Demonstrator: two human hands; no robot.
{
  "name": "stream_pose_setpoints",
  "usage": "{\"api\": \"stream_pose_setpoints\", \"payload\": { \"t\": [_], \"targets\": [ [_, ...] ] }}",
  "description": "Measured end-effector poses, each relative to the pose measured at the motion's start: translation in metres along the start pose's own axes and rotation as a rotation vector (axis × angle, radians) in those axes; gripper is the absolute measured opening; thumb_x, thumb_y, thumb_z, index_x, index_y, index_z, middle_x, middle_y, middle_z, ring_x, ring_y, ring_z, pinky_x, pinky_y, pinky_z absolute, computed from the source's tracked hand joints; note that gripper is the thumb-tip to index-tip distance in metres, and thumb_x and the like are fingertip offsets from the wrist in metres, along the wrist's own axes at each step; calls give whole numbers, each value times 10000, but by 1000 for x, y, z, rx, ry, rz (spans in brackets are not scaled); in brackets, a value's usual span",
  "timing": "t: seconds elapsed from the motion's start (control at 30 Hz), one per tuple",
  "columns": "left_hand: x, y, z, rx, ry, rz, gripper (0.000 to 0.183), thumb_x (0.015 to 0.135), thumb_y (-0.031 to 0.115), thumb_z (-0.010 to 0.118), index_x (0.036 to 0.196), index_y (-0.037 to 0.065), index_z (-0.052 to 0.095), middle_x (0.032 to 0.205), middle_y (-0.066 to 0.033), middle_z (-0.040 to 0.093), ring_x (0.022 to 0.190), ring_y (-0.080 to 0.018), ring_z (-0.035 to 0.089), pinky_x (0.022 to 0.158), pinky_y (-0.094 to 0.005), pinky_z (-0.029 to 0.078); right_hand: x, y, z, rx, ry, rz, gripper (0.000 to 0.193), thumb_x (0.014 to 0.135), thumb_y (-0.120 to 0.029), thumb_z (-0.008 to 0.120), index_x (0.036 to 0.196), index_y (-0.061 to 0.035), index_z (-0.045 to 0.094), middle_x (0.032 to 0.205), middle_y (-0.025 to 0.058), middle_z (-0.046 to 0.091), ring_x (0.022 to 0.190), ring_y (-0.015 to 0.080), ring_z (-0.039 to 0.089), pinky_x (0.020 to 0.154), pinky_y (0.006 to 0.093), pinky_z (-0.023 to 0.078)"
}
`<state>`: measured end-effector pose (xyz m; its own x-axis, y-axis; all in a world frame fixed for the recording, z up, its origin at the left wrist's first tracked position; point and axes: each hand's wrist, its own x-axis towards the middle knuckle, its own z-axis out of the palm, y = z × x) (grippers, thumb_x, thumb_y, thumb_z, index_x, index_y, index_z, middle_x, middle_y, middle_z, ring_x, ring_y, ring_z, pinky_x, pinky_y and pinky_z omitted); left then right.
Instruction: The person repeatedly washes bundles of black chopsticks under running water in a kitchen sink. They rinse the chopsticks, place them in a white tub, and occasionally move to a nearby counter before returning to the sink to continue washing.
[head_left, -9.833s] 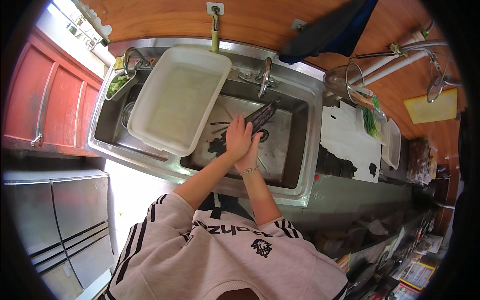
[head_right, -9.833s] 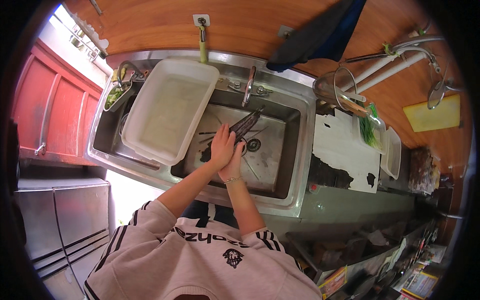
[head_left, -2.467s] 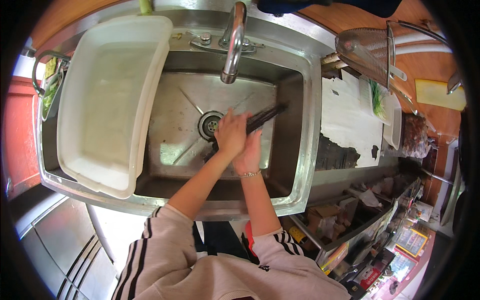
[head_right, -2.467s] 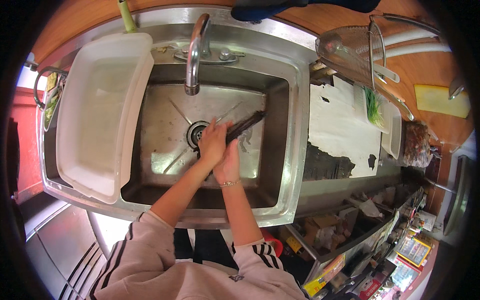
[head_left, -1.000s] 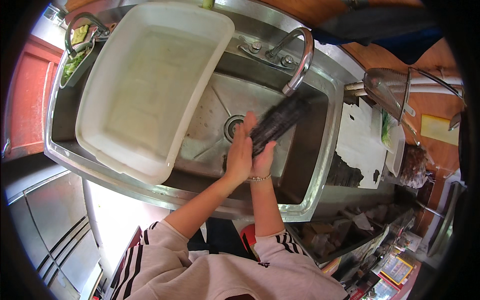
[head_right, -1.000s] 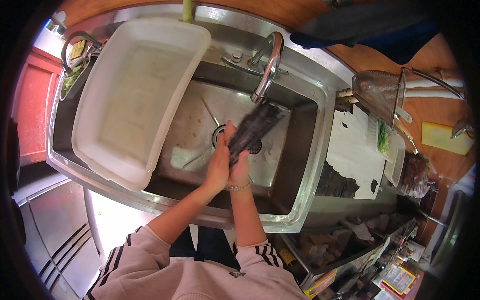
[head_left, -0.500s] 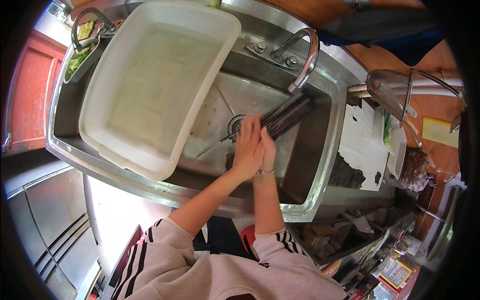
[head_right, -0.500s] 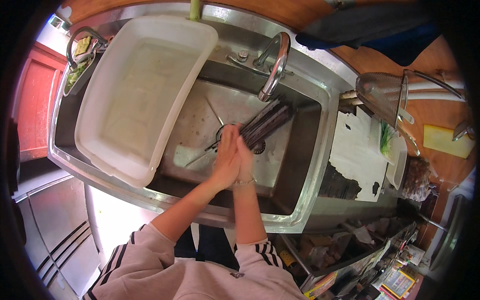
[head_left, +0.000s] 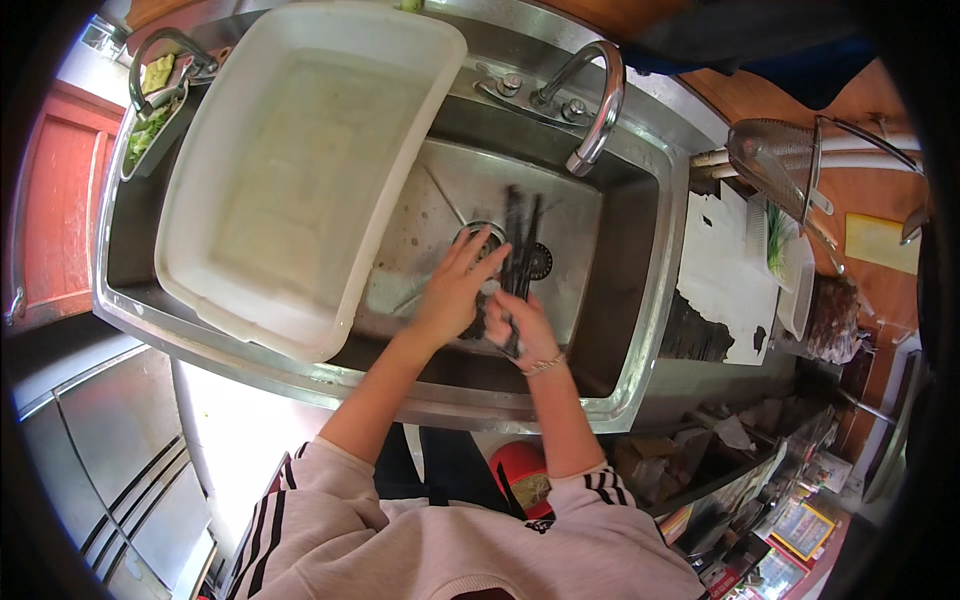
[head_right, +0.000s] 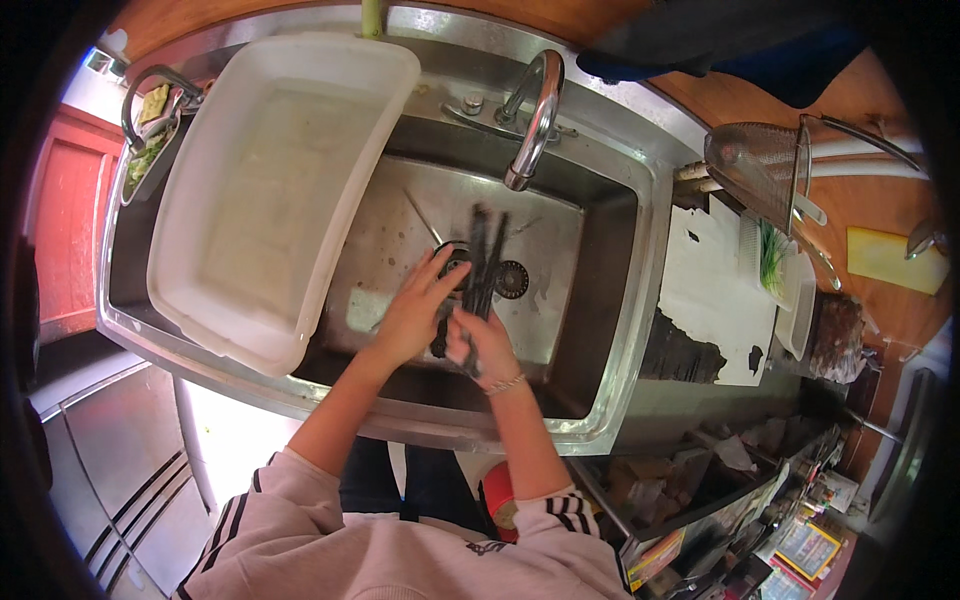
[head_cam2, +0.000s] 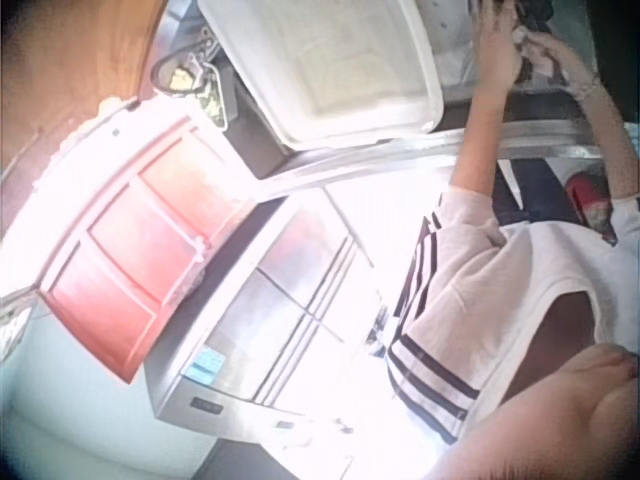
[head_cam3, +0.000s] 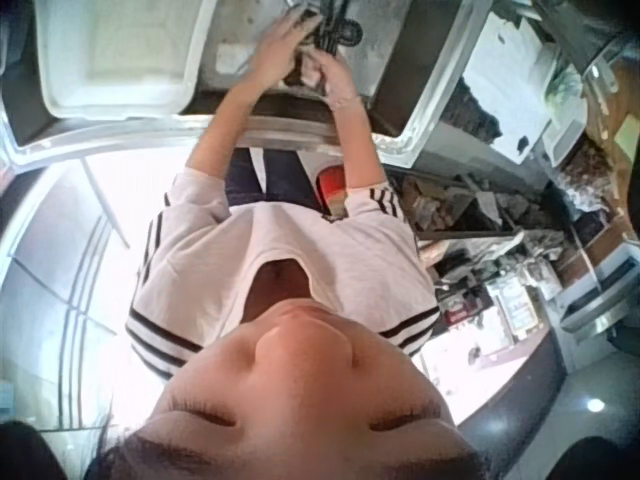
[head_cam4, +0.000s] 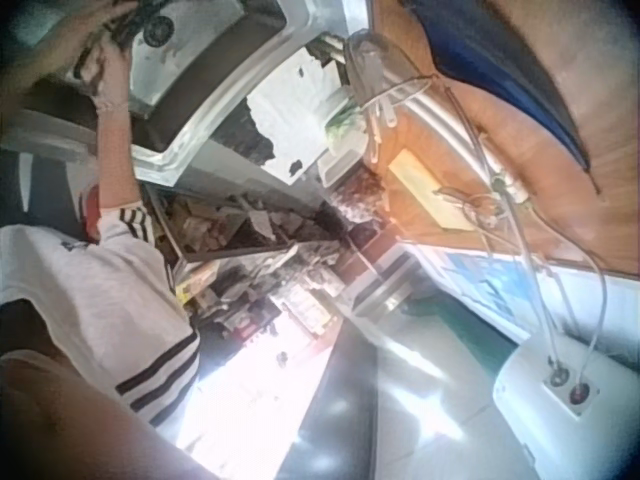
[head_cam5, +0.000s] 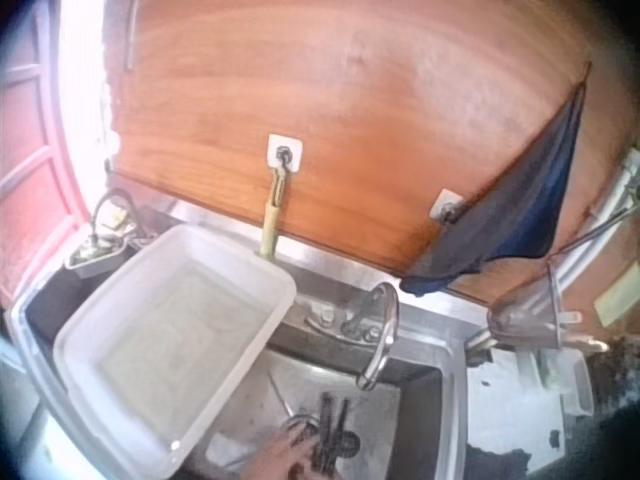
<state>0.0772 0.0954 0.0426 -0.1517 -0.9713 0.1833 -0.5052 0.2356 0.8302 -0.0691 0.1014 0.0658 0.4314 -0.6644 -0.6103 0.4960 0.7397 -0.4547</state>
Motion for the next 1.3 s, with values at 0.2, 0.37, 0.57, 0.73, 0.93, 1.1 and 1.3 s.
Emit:
{"api": "stream_pose_setpoints", "payload": {
  "t": [0.2, 0.37, 0.57, 0.73, 0.93, 1.1, 1.3],
  "targets": [
    [6, 3, -6, 426, -289, -74, 436, 726, 283, 700, 1130, 157, 595, 1088, -136, 578, 909, -304, 614, 764, -388, 491, -12, -28, -51, 427, -596, 511, 375, 941, -250, 456, 1210, 11, 475, 822, 180, 613, 626, 220, 620, 536, 284, 497],
    [7, 39, 16, 60, 24, -27, 488, 715, 409, 682, 1088, 104, 608, 1150, -175, 519, 988, -340, 551, 804, -403, 458, 25, 9, -25, 330, -133, -272, 494, 931, -363, 432, 1302, -38, 464, 1289, 113, 523, 1178, 256, 491, 1034, 360, 355],
    [17, 27, 33, 71, 211, -140, 494, 857, 236, 507, 1291, 13, 431, 1366, -230, 371, 1244, -432, 351, 988, -506, 327, 40, 13, 21, 439, -75, -303, 604, 948, -401, 335, 1421, -27, 293, 1456, 90, 340, 1336, 199, 311, 1115, 334, 200],
    [12, 29, 34, 196, 114, -167, 447, 887, 120, 411, 1306, -34, 386, 1404, -248, 331, 1307, -430, 295, 1034, -481, 312, 29, 11, 32, 202, -89, -513, 590, 950, -427, 334, 1421, -71, 316, 1454, 80, 349, 1315, 221, 340, 1088, 359, 247],
    [15, 45, 18, -157, 18, -230, 621, 904, 186, 418, 1436, -11, 166, 1486, -227, 195, 1378, -388, 174, 1112, -457, 175, 24, 23, 31, 280, -84, -601, 447, 993, -328, 342, 1370, -90, 372, 1389, 44, 421, 1255, 208, 414, 1081, 352, 282],
    [19, 50, 5, -486, 152, -320, 646, 907, 223, 382, 1462, 17, 121, 1524, -185, 103, 1410, -353, 91, 1119, -504, 88, 25, 26, 37, 168, 76, -449, 623, 943, -464, 343, 1440, -97, 265, 1487, 37, 282, 1361, 193, 267, 1112, 392, 197],
    [27, 50, -1, -476, 116, -327, 591, 934, 227, 342, 1448, -8, 168, 1524, -190, 115, 1417, -331, 63, 1136, -384, 77, 14, 24, 52, 226, 23, -512, 591, 965, -445, 294, 1438, -91, 266, 1477, 29, 295, 1359, 211, 263, 1124, 367, 175]
  ]
}}
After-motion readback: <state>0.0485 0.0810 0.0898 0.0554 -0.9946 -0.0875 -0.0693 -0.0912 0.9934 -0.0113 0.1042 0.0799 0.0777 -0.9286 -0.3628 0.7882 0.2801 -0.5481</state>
